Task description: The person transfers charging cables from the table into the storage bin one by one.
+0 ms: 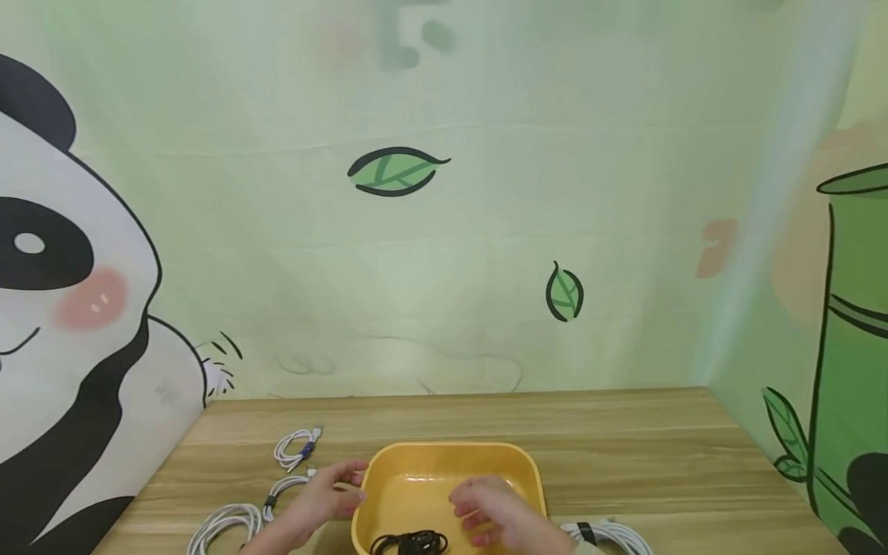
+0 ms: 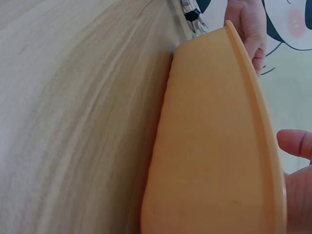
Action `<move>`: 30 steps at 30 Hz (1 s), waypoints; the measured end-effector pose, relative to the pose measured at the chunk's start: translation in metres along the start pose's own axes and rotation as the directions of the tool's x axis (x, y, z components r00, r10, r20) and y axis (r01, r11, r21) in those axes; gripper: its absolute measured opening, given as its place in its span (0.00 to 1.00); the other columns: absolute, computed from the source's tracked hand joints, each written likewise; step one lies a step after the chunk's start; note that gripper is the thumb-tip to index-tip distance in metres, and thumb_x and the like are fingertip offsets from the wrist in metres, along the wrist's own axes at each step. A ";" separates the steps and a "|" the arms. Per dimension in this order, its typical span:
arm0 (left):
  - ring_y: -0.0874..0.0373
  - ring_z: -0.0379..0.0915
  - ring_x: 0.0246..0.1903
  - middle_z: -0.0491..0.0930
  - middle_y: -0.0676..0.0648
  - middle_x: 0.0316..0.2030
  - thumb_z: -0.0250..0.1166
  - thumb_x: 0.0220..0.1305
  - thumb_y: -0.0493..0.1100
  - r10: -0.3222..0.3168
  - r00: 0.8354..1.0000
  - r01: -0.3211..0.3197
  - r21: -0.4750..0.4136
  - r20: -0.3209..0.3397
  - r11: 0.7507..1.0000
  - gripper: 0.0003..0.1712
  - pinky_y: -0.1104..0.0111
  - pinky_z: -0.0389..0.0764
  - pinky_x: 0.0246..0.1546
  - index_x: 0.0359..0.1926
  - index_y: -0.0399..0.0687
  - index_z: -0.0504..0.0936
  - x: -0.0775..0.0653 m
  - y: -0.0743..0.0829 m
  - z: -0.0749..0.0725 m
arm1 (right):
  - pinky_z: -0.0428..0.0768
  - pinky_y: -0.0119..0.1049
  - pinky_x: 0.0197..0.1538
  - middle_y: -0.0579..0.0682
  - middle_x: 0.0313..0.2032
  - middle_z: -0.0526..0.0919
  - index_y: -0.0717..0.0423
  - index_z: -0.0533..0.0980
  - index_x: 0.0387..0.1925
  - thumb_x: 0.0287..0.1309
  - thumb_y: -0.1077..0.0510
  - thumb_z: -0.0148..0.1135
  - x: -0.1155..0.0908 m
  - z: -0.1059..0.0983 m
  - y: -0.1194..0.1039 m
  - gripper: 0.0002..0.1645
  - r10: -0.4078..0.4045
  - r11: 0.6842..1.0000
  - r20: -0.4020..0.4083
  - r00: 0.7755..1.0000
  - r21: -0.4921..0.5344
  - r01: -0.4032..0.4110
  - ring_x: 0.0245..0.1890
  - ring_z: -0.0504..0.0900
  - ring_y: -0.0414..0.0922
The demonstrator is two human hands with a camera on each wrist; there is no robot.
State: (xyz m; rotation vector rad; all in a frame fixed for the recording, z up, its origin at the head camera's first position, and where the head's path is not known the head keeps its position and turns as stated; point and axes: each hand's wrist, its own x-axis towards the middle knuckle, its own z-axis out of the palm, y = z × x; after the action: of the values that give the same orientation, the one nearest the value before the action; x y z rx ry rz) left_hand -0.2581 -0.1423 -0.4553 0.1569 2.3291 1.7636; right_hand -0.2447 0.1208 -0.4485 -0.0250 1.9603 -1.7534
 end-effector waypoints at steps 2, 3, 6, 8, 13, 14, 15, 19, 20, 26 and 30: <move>0.60 0.71 0.29 0.70 0.38 0.37 0.58 0.50 0.26 0.000 1.000 0.000 -0.001 -0.001 1.000 0.27 0.64 0.81 0.33 0.53 0.25 0.65 0.000 0.000 0.000 | 0.73 0.30 0.25 0.44 0.26 0.74 0.64 0.72 0.38 0.49 0.57 0.53 -0.001 -0.003 -0.002 0.16 -0.004 1.000 0.008 1.000 -0.005 0.004 0.24 0.72 0.40; 0.60 0.71 0.29 0.70 0.38 0.37 0.58 0.50 0.26 -0.001 1.000 0.001 -0.001 -0.001 1.000 0.27 0.64 0.81 0.32 0.54 0.25 0.65 0.000 0.000 0.000 | 0.73 0.30 0.25 0.44 0.26 0.74 0.64 0.72 0.38 0.49 0.57 0.53 -0.001 -0.004 -0.003 0.16 -0.003 1.000 0.013 1.000 -0.009 0.003 0.24 0.72 0.40; 0.60 0.71 0.29 0.70 0.38 0.37 0.58 0.50 0.26 -0.003 1.000 0.003 -0.005 0.002 1.000 0.27 0.64 0.81 0.32 0.54 0.25 0.64 0.000 0.000 -0.001 | 0.74 0.30 0.25 0.45 0.27 0.74 0.64 0.72 0.39 0.49 0.55 0.53 -0.003 -0.008 -0.007 0.17 -0.008 1.000 0.029 1.000 -0.018 0.009 0.25 0.73 0.40; 0.60 0.70 0.29 0.70 0.38 0.37 0.58 0.50 0.26 -0.004 1.000 0.004 -0.008 0.004 1.000 0.27 0.64 0.81 0.32 0.54 0.25 0.64 0.000 0.000 -0.001 | 0.74 0.31 0.26 0.45 0.28 0.74 0.64 0.72 0.40 0.49 0.55 0.54 -0.004 -0.011 -0.009 0.18 -0.014 1.000 0.038 0.999 -0.019 0.015 0.25 0.73 0.40; 0.60 0.71 0.29 0.70 0.38 0.37 0.58 0.50 0.26 -0.001 1.000 0.001 -0.009 0.007 1.000 0.27 0.64 0.81 0.32 0.54 0.25 0.64 0.000 0.000 -0.001 | 0.74 0.32 0.28 0.45 0.29 0.75 0.64 0.71 0.41 0.48 0.55 0.55 -0.008 -0.016 -0.014 0.20 -0.037 0.999 0.050 0.998 -0.029 0.038 0.26 0.73 0.40; 0.60 0.71 0.30 0.70 0.38 0.37 0.58 0.50 0.26 -0.001 1.000 0.001 -0.009 0.007 1.000 0.27 0.64 0.81 0.32 0.54 0.25 0.64 0.000 0.000 -0.001 | 0.74 0.32 0.28 0.45 0.29 0.75 0.64 0.71 0.42 0.48 0.56 0.54 -0.009 -0.017 -0.015 0.20 -0.042 0.999 0.053 0.998 -0.031 0.044 0.27 0.73 0.40; 0.60 0.71 0.30 0.70 0.37 0.37 0.58 0.50 0.26 -0.001 1.000 0.001 -0.009 0.007 1.000 0.27 0.64 0.81 0.32 0.54 0.25 0.64 0.000 0.000 -0.001 | 0.74 0.32 0.28 0.45 0.28 0.75 0.64 0.71 0.42 0.48 0.56 0.54 -0.010 -0.018 -0.016 0.20 -0.047 0.998 0.054 0.997 -0.032 0.048 0.27 0.73 0.40; 0.60 0.71 0.29 0.70 0.38 0.37 0.58 0.50 0.26 -0.003 1.000 0.003 -0.008 0.007 1.000 0.27 0.64 0.81 0.32 0.54 0.25 0.64 0.000 0.001 -0.001 | 0.74 0.32 0.28 0.44 0.28 0.75 0.61 0.71 0.40 0.47 0.56 0.55 -0.014 -0.023 -0.020 0.17 -0.052 0.998 0.064 0.997 -0.027 0.054 0.27 0.73 0.40; 0.60 0.70 0.29 0.70 0.38 0.37 0.58 0.50 0.26 -0.003 1.000 0.003 -0.007 0.006 1.000 0.27 0.64 0.81 0.32 0.54 0.25 0.64 -0.001 0.001 -0.001 | 0.74 0.32 0.28 0.44 0.28 0.75 0.61 0.72 0.40 0.47 0.56 0.55 -0.014 -0.024 -0.021 0.17 -0.051 0.998 0.064 0.997 -0.026 0.053 0.27 0.73 0.40; 0.60 0.70 0.29 0.70 0.38 0.36 0.58 0.50 0.26 -0.001 1.000 0.001 -0.012 0.006 1.000 0.27 0.65 0.81 0.32 0.54 0.25 0.65 -0.001 0.001 -0.001 | 0.75 0.32 0.28 0.45 0.29 0.76 0.60 0.72 0.41 0.47 0.56 0.57 -0.018 -0.030 -0.027 0.18 -0.030 0.999 0.055 0.998 -0.025 0.031 0.27 0.73 0.40; 0.60 0.70 0.30 0.70 0.39 0.37 0.58 0.50 0.26 -0.013 1.000 0.013 -0.021 0.010 1.000 0.27 0.64 0.81 0.33 0.54 0.26 0.64 -0.001 0.001 -0.001 | 0.75 0.32 0.29 0.44 0.29 0.76 0.60 0.71 0.42 0.47 0.55 0.57 -0.019 -0.034 -0.029 0.19 -0.029 0.999 0.061 0.998 -0.018 0.030 0.27 0.73 0.40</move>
State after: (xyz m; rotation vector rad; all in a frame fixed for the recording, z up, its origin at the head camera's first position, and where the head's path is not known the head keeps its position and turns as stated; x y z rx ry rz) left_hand -0.2577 -0.1432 -0.4535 0.1463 2.2992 1.7762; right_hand -0.2501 0.1542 -0.4132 -0.1133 1.9425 -1.7321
